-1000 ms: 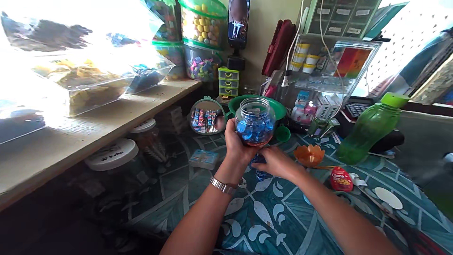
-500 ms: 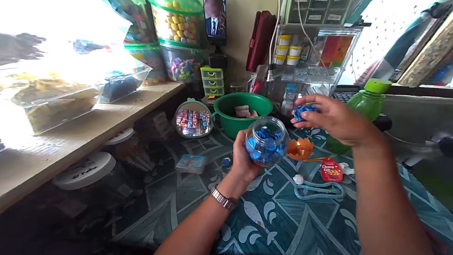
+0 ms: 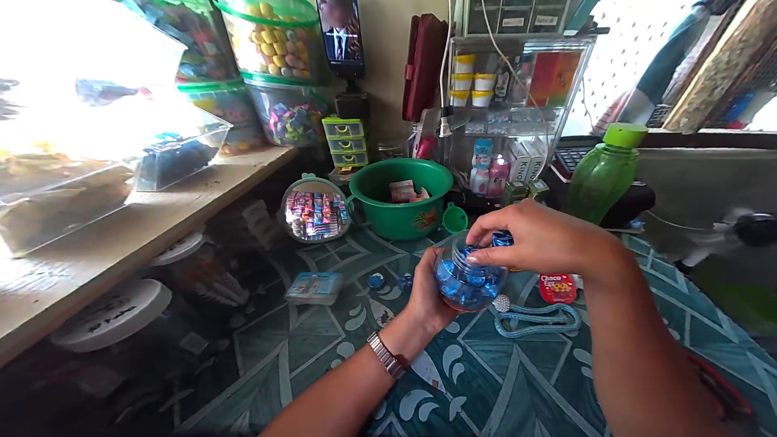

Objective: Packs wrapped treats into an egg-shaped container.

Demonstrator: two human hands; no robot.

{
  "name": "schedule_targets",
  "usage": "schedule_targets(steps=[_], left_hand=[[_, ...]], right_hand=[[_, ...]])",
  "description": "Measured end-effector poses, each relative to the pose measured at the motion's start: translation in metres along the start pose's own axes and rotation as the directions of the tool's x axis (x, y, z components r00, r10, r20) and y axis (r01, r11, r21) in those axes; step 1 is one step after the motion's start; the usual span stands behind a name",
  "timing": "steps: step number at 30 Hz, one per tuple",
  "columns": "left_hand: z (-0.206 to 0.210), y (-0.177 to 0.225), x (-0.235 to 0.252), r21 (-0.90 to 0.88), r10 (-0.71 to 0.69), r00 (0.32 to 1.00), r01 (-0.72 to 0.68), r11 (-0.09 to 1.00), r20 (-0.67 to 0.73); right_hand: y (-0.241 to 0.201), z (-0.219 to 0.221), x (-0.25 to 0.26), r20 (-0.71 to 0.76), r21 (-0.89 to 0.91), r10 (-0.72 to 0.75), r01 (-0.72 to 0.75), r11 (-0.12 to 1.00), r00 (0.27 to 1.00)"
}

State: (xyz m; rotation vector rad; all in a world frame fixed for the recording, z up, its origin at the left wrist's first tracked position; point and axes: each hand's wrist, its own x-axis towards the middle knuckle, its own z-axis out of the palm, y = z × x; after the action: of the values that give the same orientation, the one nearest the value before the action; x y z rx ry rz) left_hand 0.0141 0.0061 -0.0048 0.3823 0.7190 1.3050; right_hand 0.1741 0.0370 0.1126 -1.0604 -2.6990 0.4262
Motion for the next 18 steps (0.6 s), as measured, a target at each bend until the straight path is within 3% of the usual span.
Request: schedule_targets(steps=[6,9,11,12,18], left_hand=[[0.001,-0.002,-0.001,0.026,-0.013,1.0,0.014,1.0,-0.024],[0.0,0.001,0.002,0.017,-0.011,1.0,0.011,1.0,-0.016],[-0.002,0.004,0.004,0.005,-0.026,0.999,0.026,1.0,-0.029],[-0.003,0.005,0.005,0.003,-0.039,0.999,0.039,0.999,-0.033],[-0.002,0.002,0.004,0.048,-0.072,0.997,0.074,0.996,-0.028]], right_hand=[[0.0,-0.004,-0.003,0.071,-0.07,-0.001,0.006,0.998,0.997],[0.008,-0.006,-0.005,-0.099,0.014,-0.094,0.096,0.995,0.991],[0.013,-0.005,-0.006,-0.288,0.074,-0.153,0.181,0.981,0.945],[0.013,-0.007,-0.007,-0.312,0.082,-0.164,0.198,0.977,0.936],[0.018,-0.005,-0.002,-0.159,0.176,-0.165,0.193,0.965,0.973]])
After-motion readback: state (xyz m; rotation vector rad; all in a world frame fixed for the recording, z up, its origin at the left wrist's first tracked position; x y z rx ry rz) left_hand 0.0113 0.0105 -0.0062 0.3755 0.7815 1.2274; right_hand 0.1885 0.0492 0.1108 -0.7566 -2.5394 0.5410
